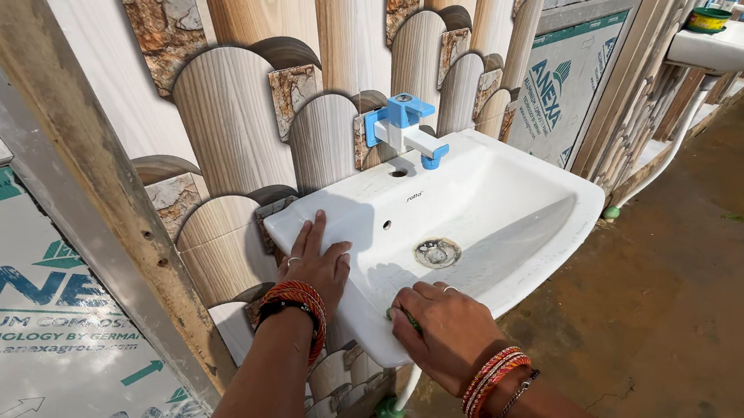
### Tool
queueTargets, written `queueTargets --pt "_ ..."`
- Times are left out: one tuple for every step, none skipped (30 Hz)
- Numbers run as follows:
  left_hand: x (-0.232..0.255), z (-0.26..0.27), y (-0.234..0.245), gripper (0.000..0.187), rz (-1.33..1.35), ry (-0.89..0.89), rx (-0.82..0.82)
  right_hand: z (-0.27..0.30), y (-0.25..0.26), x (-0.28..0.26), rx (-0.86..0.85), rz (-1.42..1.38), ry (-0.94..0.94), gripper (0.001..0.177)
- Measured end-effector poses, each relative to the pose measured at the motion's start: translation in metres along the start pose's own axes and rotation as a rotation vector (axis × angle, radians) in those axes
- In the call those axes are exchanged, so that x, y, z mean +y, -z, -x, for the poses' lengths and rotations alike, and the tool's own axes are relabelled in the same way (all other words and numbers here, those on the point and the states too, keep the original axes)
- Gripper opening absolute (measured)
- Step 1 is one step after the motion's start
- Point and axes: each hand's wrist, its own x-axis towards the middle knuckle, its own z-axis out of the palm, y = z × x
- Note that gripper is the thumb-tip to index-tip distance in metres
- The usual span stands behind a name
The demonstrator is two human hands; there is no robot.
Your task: The person cleans a white wall-mounted sink and its drainage pipe using a green scouring pad and water from a blue tap.
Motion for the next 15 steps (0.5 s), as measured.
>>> queueTargets --pt "0.0 0.002 -0.001 0.043 0.009 -0.008 0.021 -0.001 0.007 0.012 0.017 -0.007 -0.004 0.034" --pt "0.001 0.0 0.002 0.042 0.015 -0.023 0.049 -0.007 0.007 0.015 0.026 -0.008 -0.01 0.034" --pt "0.001 -0.001 0.005 0.042 0.011 -0.033 0.051 -0.015 0.006 0.017 0.011 0.057 -0.121 0.034" --pt "0.001 0.0 0.006 0.041 0.006 -0.019 0.011 -0.02 0.002 0.016 -0.008 0.121 -0.238 0.033" --pt "0.002 0.0 0.006 0.041 0.001 -0.006 -0.029 -0.028 -0.008 0.007 -0.003 0.12 -0.25 0.033" --pt "0.002 0.001 0.007 0.041 -0.002 -0.017 -0.036 -0.038 -0.024 -0.011 -0.024 0.176 -0.317 0.034" --pt "0.001 0.002 0.007 0.041 0.004 -0.05 -0.02 -0.046 -0.038 -0.03 -0.046 0.231 -0.384 0.034" --pt "0.0 0.0 0.009 0.041 0.007 -0.086 0.0 -0.051 -0.048 -0.046 -0.039 0.228 -0.397 0.034" --pt "-0.001 -0.002 0.01 0.041 0.003 -0.1 -0.003 -0.053 -0.057 -0.062 0.098 0.219 -0.427 0.035" --pt "-0.003 0.0 0.011 0.038 0.022 -0.118 -0.008 -0.052 -0.063 -0.076 0.231 0.209 -0.459 0.036" --pt "-0.005 0.002 0.013 0.036 0.041 -0.136 -0.014 -0.048 -0.063 -0.082 0.233 0.205 -0.475 0.036" --pt "-0.006 0.002 0.016 0.036 0.033 -0.159 -0.018 -0.044 -0.058 -0.08 0.231 0.207 -0.418 0.038" --pt "-0.007 0.003 0.019 0.035 0.031 -0.171 -0.043 -0.04 -0.051 -0.076 0.23 0.21 -0.361 0.039" --pt "-0.007 0.005 0.022 0.035 0.034 -0.181 -0.066 -0.039 -0.041 -0.067 0.24 0.212 -0.38 0.039" --pt "-0.008 0.006 0.025 0.035 0.03 -0.202 -0.069 -0.039 -0.028 -0.056 0.083 0.152 -0.424 0.04"
